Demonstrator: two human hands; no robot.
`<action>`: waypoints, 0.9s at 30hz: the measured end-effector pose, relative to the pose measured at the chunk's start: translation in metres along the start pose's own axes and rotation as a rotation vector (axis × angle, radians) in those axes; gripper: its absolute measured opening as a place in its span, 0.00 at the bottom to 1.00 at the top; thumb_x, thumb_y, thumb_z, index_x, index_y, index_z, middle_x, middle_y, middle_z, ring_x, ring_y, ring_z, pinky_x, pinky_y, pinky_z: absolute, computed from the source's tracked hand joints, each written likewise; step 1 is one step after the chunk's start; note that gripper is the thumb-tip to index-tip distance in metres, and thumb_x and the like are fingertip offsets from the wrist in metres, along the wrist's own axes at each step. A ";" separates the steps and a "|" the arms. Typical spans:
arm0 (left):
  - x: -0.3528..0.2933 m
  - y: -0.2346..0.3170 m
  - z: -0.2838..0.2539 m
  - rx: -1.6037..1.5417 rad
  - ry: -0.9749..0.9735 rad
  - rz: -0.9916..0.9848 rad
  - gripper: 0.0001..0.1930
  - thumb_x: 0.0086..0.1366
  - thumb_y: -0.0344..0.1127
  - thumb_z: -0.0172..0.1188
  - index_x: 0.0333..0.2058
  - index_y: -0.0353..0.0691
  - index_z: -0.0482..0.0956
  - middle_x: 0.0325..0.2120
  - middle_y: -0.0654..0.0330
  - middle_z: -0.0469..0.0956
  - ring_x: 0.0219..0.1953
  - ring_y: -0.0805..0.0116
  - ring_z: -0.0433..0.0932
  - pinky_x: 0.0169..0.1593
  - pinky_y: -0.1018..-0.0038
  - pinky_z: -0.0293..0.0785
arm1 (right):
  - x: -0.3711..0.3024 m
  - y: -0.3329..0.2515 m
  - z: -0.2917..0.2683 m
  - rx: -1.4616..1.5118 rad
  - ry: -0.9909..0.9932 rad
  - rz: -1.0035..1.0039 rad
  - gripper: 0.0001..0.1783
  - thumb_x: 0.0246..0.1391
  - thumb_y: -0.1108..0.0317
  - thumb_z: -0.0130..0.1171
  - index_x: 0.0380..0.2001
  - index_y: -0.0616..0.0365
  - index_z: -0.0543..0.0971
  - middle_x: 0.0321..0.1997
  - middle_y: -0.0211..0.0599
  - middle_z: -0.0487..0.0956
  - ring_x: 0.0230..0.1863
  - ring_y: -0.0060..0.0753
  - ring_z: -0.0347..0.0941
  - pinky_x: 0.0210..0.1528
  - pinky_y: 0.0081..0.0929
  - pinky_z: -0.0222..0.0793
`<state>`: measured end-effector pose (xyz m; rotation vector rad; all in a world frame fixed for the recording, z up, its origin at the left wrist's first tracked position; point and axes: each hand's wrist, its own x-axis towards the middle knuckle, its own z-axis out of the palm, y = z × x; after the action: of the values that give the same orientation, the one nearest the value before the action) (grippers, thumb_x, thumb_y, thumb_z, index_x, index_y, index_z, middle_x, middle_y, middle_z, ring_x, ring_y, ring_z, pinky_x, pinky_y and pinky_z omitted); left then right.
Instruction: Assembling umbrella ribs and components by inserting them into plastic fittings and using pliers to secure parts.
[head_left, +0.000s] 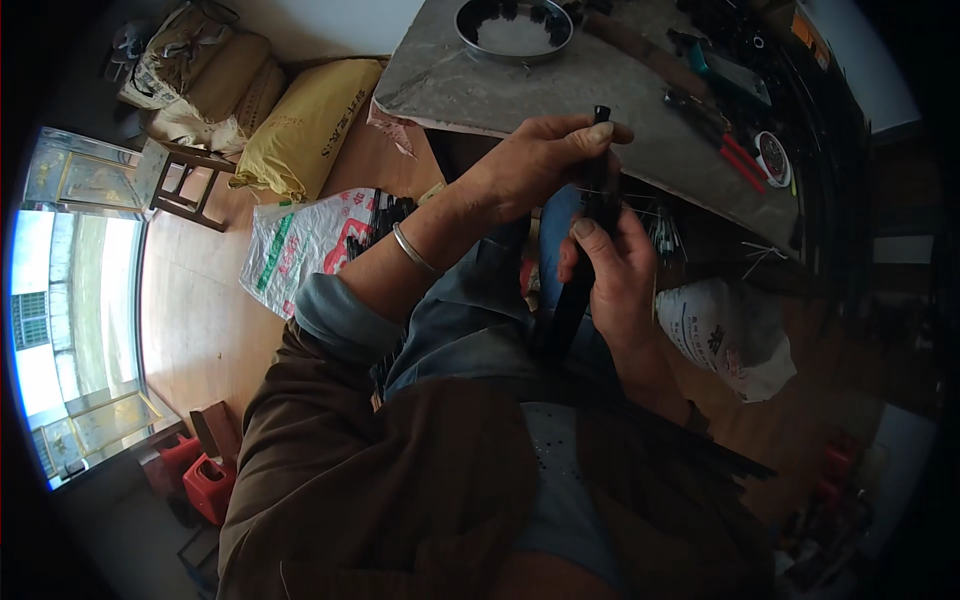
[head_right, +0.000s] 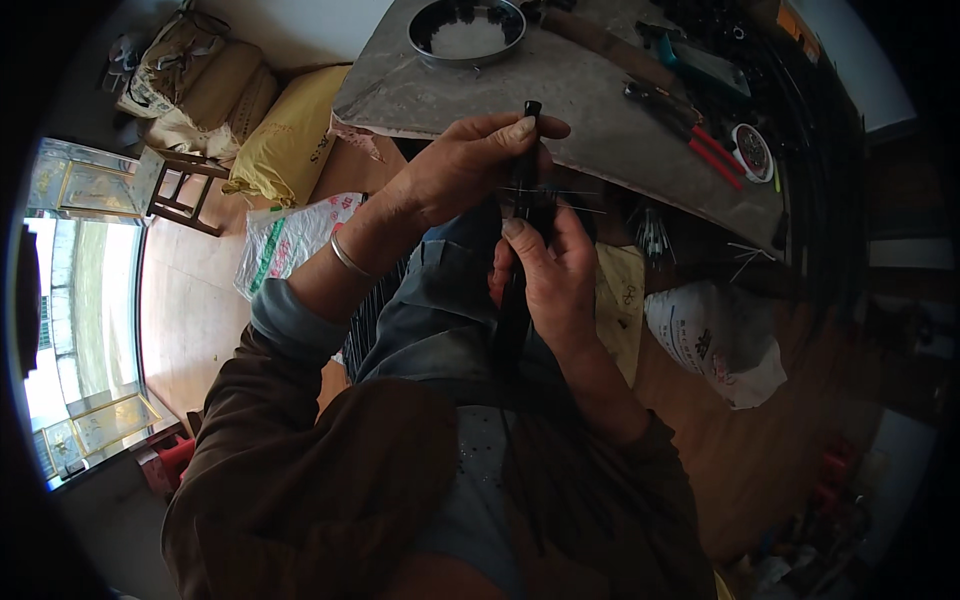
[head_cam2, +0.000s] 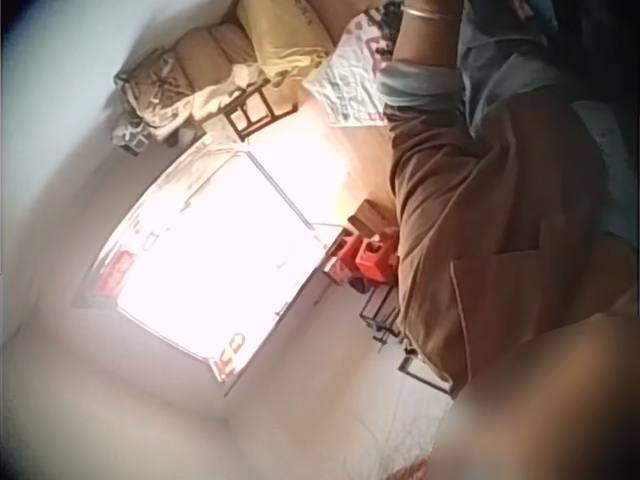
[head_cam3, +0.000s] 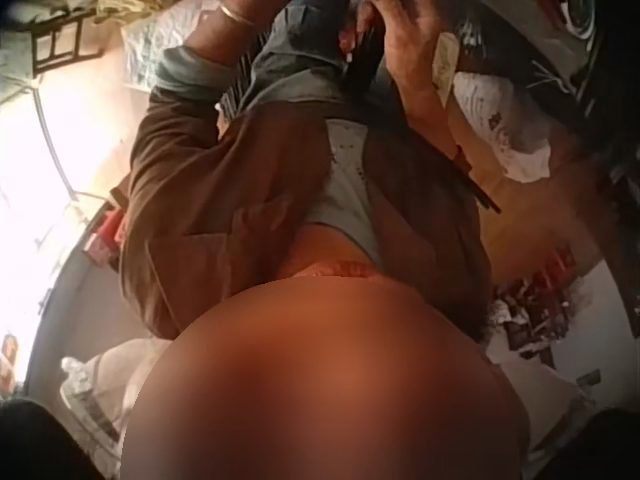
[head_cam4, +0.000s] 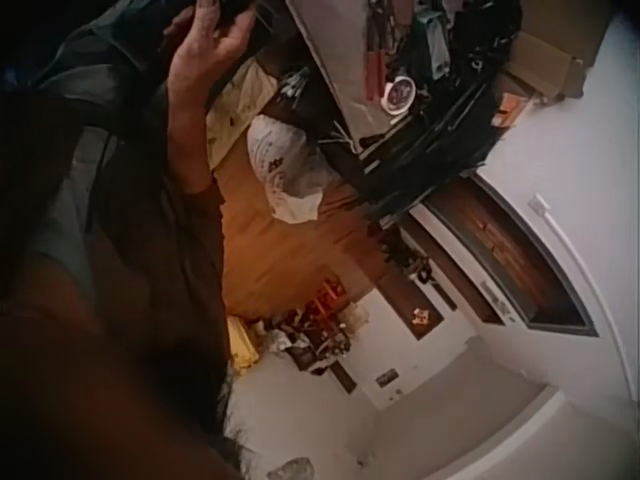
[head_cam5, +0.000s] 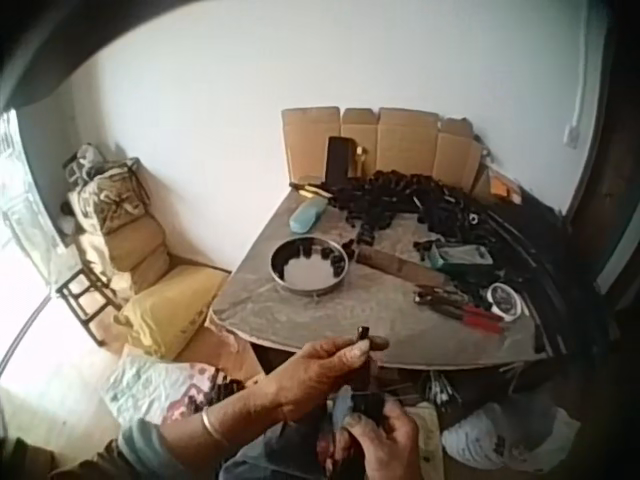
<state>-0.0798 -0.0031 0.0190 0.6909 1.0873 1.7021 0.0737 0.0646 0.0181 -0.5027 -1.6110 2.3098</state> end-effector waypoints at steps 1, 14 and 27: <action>0.000 0.000 -0.002 -0.057 -0.034 0.002 0.23 0.69 0.45 0.52 0.54 0.34 0.70 0.34 0.62 0.76 0.39 0.76 0.74 0.47 0.76 0.71 | 0.000 0.000 0.000 -0.003 -0.005 0.004 0.12 0.60 0.65 0.54 0.41 0.63 0.71 0.24 0.33 0.71 0.23 0.22 0.68 0.26 0.21 0.66; -0.005 -0.001 -0.001 0.068 -0.008 0.053 0.22 0.68 0.45 0.54 0.54 0.38 0.72 0.35 0.62 0.79 0.40 0.76 0.76 0.46 0.77 0.72 | 0.003 0.009 -0.007 0.029 0.002 -0.025 0.10 0.59 0.66 0.55 0.38 0.62 0.72 0.27 0.31 0.70 0.24 0.22 0.67 0.25 0.22 0.65; -0.007 -0.010 -0.001 -0.213 -0.024 0.026 0.21 0.68 0.45 0.53 0.52 0.35 0.72 0.37 0.59 0.79 0.42 0.70 0.77 0.52 0.72 0.70 | 0.009 0.004 -0.011 0.200 -0.066 0.063 0.10 0.58 0.67 0.56 0.38 0.61 0.71 0.31 0.32 0.71 0.25 0.24 0.68 0.25 0.25 0.64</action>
<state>-0.0741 -0.0083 0.0097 0.5902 0.8677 1.7960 0.0703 0.0756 0.0096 -0.4406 -1.3895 2.5249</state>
